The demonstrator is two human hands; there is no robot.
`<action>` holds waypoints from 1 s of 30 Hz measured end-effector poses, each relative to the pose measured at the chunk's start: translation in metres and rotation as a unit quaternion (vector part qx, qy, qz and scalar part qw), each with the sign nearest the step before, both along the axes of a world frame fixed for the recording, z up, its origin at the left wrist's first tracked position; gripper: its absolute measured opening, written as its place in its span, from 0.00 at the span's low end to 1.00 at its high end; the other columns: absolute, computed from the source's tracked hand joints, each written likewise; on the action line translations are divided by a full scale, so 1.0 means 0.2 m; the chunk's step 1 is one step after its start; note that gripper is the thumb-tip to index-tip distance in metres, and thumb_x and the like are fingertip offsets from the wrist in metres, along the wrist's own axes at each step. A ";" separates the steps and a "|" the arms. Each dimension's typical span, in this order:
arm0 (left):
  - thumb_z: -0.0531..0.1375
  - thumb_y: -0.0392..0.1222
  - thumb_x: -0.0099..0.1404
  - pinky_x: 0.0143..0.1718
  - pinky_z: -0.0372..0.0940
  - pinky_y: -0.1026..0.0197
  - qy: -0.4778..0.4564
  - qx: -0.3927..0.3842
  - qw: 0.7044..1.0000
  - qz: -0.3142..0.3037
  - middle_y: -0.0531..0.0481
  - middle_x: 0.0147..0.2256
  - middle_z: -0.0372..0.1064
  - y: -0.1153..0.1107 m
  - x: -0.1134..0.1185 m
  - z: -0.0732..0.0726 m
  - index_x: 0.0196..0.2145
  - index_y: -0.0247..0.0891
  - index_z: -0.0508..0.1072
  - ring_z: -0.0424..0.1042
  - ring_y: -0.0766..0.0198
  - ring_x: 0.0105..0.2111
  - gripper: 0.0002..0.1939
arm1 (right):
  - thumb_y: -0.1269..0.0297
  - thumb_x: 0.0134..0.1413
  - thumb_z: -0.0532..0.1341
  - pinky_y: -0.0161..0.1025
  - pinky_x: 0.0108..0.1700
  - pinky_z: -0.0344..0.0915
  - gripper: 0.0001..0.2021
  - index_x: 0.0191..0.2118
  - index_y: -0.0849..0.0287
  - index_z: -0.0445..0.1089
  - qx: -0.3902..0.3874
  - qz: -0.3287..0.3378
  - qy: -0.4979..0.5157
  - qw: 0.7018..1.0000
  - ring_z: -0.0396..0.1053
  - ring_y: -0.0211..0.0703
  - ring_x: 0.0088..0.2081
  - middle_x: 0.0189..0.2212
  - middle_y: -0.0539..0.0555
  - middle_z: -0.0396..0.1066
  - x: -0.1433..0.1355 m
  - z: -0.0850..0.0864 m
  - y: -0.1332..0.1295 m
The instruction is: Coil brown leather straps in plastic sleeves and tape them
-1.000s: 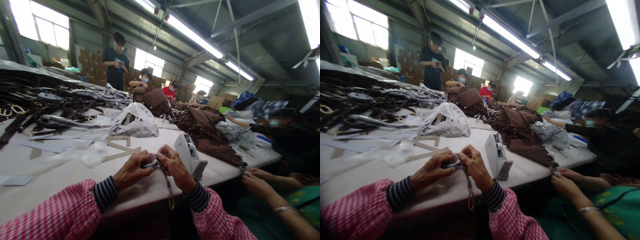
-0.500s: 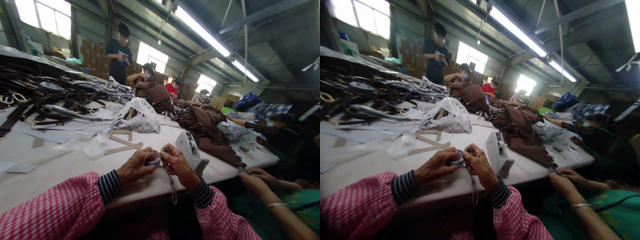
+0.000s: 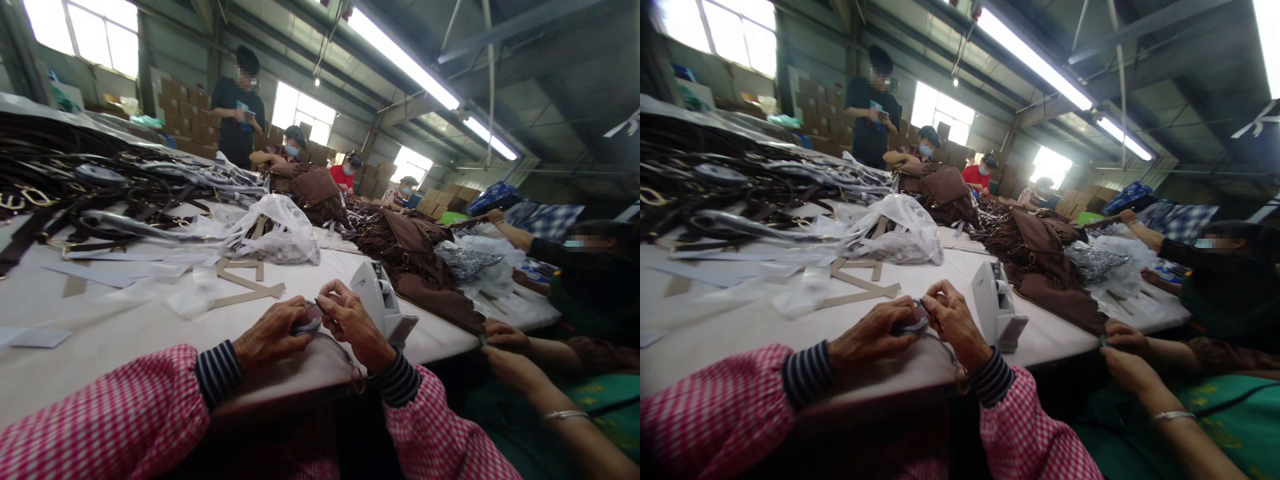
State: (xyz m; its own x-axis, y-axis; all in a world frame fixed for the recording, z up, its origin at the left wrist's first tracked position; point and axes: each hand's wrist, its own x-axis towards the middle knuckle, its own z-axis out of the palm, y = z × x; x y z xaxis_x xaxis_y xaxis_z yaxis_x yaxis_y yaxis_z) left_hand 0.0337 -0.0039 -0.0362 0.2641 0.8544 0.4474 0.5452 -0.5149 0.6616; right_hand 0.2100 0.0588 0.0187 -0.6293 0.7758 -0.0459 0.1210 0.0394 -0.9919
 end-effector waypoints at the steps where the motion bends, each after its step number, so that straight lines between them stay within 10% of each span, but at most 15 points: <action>1: 0.59 0.38 0.64 0.38 0.62 0.59 0.001 0.002 1.000 -0.006 0.48 0.36 0.69 0.00 0.00 0.00 0.31 0.38 0.70 0.68 0.60 0.36 0.04 | 0.51 0.59 0.65 0.27 0.18 0.39 0.15 0.38 0.53 0.60 -0.003 -0.002 0.011 1.000 0.48 0.31 0.20 0.23 0.41 0.58 0.01 0.00 0.00; 8: 0.59 0.36 0.64 0.41 0.65 0.58 -0.011 0.015 1.000 0.019 0.48 0.40 0.71 -0.01 0.01 0.00 0.36 0.39 0.73 0.71 0.59 0.39 0.03 | 0.48 0.58 0.67 0.33 0.24 0.50 0.16 0.40 0.56 0.69 0.134 0.009 -0.044 0.990 0.53 0.35 0.24 0.25 0.44 0.59 0.05 0.03 0.00; 18: 0.59 0.32 0.66 0.58 0.66 0.45 0.065 0.081 0.989 0.106 0.37 0.64 0.61 -0.02 0.02 -0.03 0.35 0.39 0.68 0.69 0.48 0.57 0.04 | 0.63 0.65 0.62 0.40 0.36 0.58 0.11 0.28 0.55 0.69 0.450 -0.137 -0.108 0.876 0.64 0.44 0.31 0.29 0.51 0.68 0.08 -0.07 0.13; 24: 0.62 0.32 0.64 0.52 0.66 0.40 0.156 0.106 0.971 0.147 0.40 0.50 0.73 -0.01 0.01 -0.03 0.36 0.38 0.73 0.68 0.44 0.51 0.04 | 0.72 0.59 0.63 0.40 0.39 0.59 0.07 0.30 0.55 0.69 0.448 -0.180 -0.230 0.845 0.68 0.46 0.36 0.34 0.53 0.70 0.09 -0.23 0.31; 30: 0.61 0.43 0.67 0.46 0.62 0.46 0.082 0.056 0.970 0.221 0.44 0.39 0.73 -0.01 -0.07 0.03 0.34 0.39 0.73 0.69 0.47 0.43 0.06 | 0.58 0.63 0.65 0.44 0.43 0.65 0.13 0.50 0.56 0.70 0.412 -0.150 -0.229 0.869 0.71 0.49 0.38 0.36 0.54 0.73 0.16 -0.28 0.28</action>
State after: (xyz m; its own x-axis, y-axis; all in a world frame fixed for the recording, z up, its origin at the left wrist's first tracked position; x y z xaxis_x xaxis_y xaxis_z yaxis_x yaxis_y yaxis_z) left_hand 0.0200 -0.0053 -0.0304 -0.0426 0.8490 0.5267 0.8223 -0.2696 0.5012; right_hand 0.2415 0.1157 -0.0373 -0.4545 0.7904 0.4106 0.6228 0.6116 -0.4879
